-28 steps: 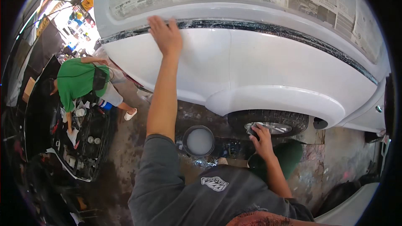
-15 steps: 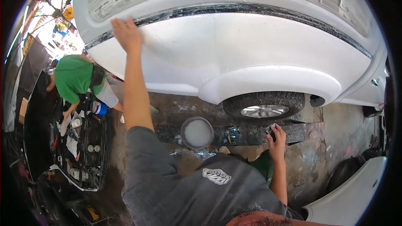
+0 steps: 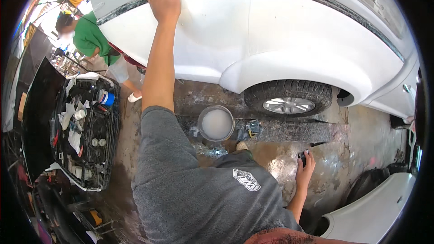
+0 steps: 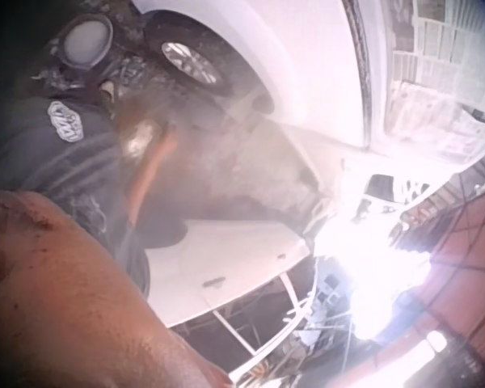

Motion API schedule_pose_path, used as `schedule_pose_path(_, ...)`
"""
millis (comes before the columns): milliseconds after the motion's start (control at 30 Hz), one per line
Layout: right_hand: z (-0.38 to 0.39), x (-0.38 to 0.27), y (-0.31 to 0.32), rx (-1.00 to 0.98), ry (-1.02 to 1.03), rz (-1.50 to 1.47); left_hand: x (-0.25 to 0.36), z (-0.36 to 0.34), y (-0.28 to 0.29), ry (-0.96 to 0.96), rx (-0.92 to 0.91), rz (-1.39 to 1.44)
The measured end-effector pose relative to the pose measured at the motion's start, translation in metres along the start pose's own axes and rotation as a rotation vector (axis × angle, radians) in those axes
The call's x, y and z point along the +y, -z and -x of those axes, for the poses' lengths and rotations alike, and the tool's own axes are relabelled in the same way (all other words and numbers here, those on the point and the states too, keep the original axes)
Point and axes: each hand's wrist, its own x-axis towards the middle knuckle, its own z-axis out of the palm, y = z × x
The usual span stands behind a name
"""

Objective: The person sands the white body panels of a vehicle using a sanding block, frequently rinsing the block and the surface with water from a bucket and wiping the area with a cloth.

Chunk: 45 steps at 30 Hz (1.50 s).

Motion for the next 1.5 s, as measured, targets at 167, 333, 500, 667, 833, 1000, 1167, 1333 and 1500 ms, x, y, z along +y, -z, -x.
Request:
schedule_pose_path(167,0.061,-0.019,-0.008,-0.012,-0.119,0.031,-0.002,0.007,-0.004,-0.122,-0.160,-0.355)
schedule_pose_path(333,0.140,-0.027,-0.044,-0.029,-0.170,0.024,0.017,0.047,0.020,-0.232,-0.295,-0.049)
schedule_pose_path(500,0.216,-0.059,-0.063,-0.101,-0.448,-0.037,0.080,0.199,0.076,-0.256,-0.600,0.383)
schedule_pose_path(667,0.251,-0.057,-0.094,-0.085,-0.318,-0.024,0.028,0.420,0.146,-0.115,-1.127,0.295)
schedule_pose_path(833,0.242,-0.095,-0.134,-0.263,-0.362,-0.063,-0.021,0.534,0.206,-0.058,-1.630,0.159)
schedule_pose_path(1000,0.193,-0.146,-0.205,-0.376,-0.388,-0.321,-0.056,0.566,0.201,-0.222,-1.728,0.095)
schedule_pose_path(1167,0.104,-0.190,-0.328,-0.399,-0.633,-0.766,-0.092,0.592,0.140,-0.421,-1.740,0.110)
schedule_pose_path(1333,0.031,-0.207,-0.459,-0.212,-0.839,-0.924,-0.113,0.615,0.080,-0.472,-1.822,0.032)
schedule_pose_path(1500,0.014,-0.181,-0.562,-0.056,-1.189,-0.569,-0.084,0.579,0.042,-0.489,-2.426,-0.143)
